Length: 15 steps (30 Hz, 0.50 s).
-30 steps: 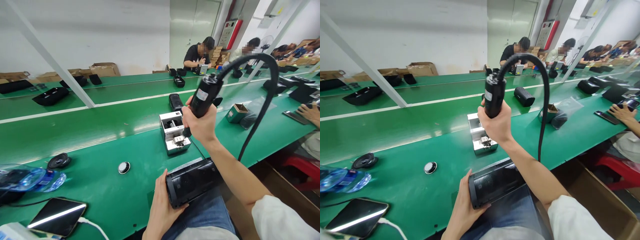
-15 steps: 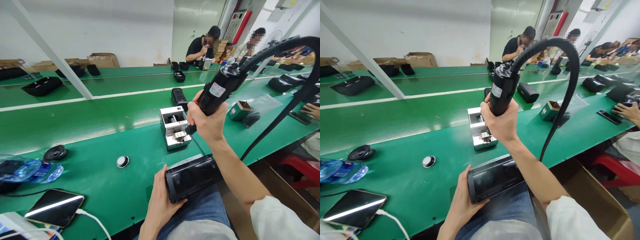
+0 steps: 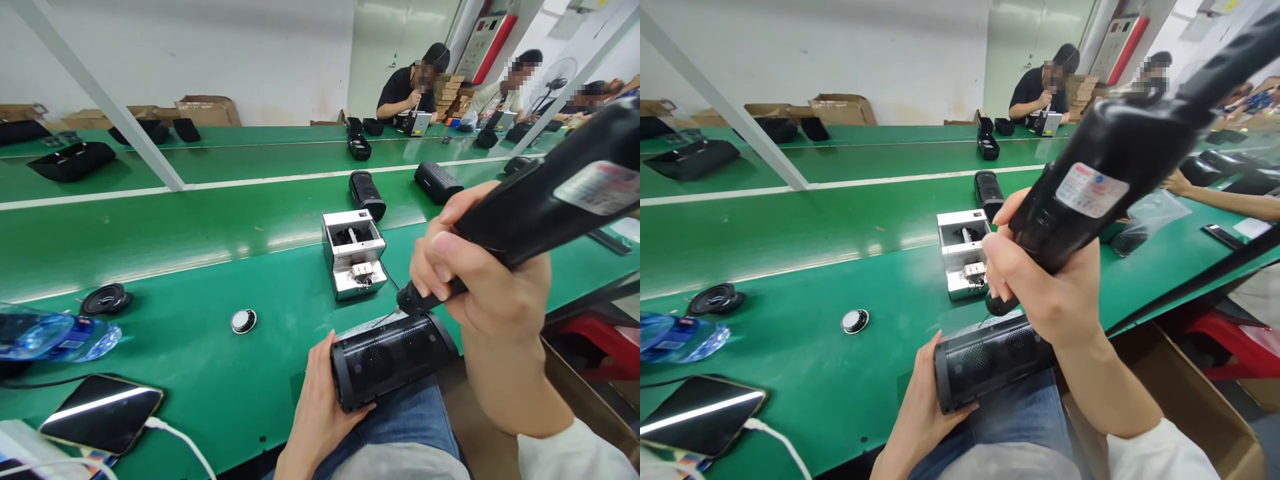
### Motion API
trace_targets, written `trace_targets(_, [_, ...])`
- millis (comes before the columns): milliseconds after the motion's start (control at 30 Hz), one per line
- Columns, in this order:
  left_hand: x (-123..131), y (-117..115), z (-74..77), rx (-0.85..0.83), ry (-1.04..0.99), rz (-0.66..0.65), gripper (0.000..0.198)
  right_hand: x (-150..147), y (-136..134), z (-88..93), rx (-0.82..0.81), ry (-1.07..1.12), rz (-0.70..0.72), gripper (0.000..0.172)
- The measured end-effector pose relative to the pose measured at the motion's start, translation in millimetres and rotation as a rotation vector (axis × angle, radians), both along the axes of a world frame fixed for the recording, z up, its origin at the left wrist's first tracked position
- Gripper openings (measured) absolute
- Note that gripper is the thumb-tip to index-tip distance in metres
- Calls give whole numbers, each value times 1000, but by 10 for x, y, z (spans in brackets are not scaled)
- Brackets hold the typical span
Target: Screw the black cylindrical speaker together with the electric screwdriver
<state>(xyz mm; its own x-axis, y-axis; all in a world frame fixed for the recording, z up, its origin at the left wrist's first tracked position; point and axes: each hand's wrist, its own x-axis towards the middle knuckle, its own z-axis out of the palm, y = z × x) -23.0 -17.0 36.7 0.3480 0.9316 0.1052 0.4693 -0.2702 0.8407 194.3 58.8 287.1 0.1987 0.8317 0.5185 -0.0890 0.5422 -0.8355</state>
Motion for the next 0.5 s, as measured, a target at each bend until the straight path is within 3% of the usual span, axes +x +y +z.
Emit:
trace_targets(267, [-2,-13,-32,-7,-7,9,135,-16,-108,-19,-6,-22,54,16])
trace_targets(500, [-12,-16,-63,-1,-14,-6,135,-74,-82,-377,-42,-94,129,15])
